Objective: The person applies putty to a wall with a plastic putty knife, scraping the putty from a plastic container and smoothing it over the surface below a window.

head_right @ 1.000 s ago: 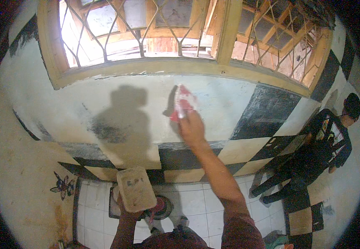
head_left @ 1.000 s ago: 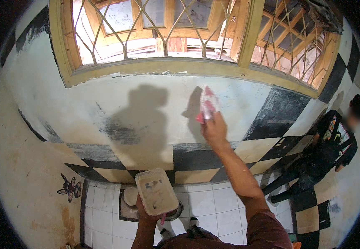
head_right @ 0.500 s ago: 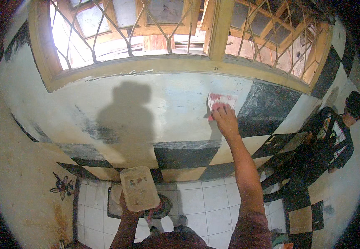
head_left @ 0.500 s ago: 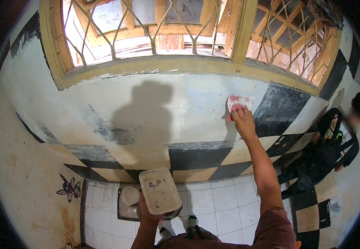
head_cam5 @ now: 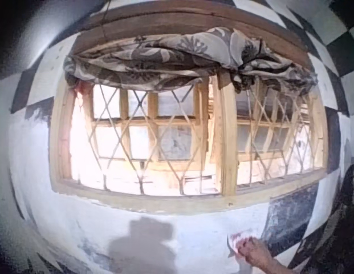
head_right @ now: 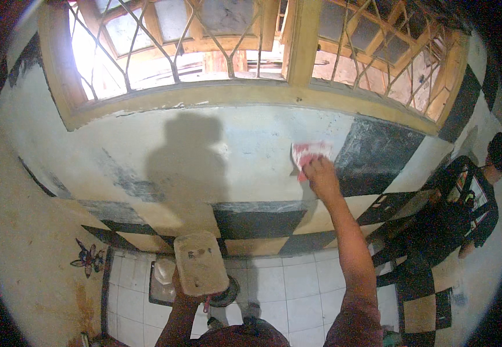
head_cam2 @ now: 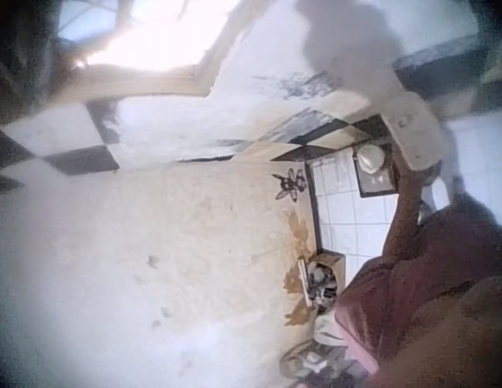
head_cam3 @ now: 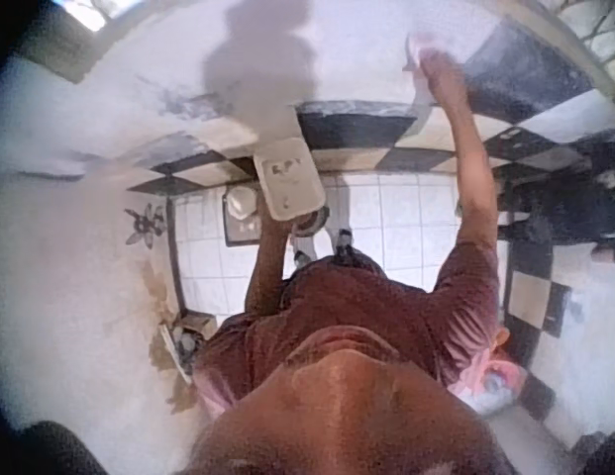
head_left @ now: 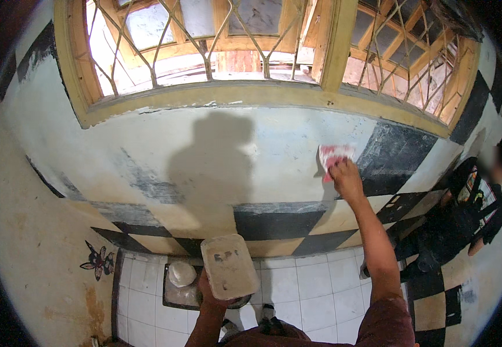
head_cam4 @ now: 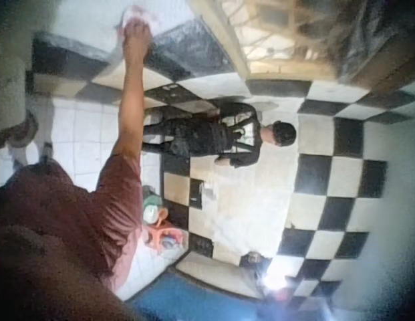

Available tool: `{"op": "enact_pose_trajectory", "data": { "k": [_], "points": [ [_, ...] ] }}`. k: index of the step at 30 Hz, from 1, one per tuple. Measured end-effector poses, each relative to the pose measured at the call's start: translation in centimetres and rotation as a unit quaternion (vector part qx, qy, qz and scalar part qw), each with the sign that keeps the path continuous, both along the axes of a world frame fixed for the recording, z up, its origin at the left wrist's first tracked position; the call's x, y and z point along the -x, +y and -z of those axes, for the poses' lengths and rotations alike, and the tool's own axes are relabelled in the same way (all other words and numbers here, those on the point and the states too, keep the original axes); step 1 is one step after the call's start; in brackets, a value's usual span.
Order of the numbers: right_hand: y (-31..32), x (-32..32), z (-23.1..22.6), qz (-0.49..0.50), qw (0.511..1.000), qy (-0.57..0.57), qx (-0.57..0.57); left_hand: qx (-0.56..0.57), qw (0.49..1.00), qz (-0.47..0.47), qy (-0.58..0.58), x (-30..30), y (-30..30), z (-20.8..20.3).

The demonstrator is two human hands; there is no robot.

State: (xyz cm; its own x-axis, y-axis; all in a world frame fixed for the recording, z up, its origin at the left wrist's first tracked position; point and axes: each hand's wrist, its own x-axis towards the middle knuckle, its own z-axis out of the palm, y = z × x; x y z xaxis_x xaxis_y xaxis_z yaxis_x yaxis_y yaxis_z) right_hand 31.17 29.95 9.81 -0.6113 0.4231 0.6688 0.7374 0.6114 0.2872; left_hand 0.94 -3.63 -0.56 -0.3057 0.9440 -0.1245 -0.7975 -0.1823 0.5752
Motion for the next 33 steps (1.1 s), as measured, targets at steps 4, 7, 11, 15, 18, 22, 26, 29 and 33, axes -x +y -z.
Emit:
{"op": "enact_pose_trajectory", "data": {
  "k": [4,7,11,15,18,22,26,29,33],
  "points": [
    [-2.8,-2.3,2.5,-0.073,0.995,0.054,-0.029,0.0,0.995,0.037,-0.094,-0.1,0.3,1.3],
    [-2.7,-4.3,1.0,-0.027,0.967,0.244,-0.073,0.014,0.991,0.01,0.136,-0.3,0.3,1.3],
    [0.5,-3.1,-2.9,0.128,0.836,0.529,-0.07,0.009,0.921,-0.014,0.388,-1.5,1.0,0.4],
    [3.1,4.1,-3.0,0.088,0.868,0.479,-0.101,0.004,0.994,0.041,-0.101,-3.5,2.5,0.5],
    [2.2,13.7,-1.3,-0.038,0.941,0.33,-0.063,-0.013,0.992,0.057,-0.109,-4.3,3.3,1.3],
    [-3.8,21.5,-1.2,-0.216,0.937,0.272,-0.028,-0.027,0.992,0.05,-0.112,-5.9,4.2,1.0],
    [-7.3,17.4,-2.6,-0.233,0.909,0.347,0.008,-0.047,0.993,0.033,-0.105,-5.5,4.0,2.7],
    [-3.9,8.8,-2.2,-0.1,0.879,0.466,-0.013,0.007,0.995,0.028,-0.094,-6.0,3.7,1.4],
    [0.9,-1.2,-3.4,0.109,0.839,0.526,-0.083,-0.003,0.991,0.018,-0.133,-5.6,2.4,1.5]
  ]
}}
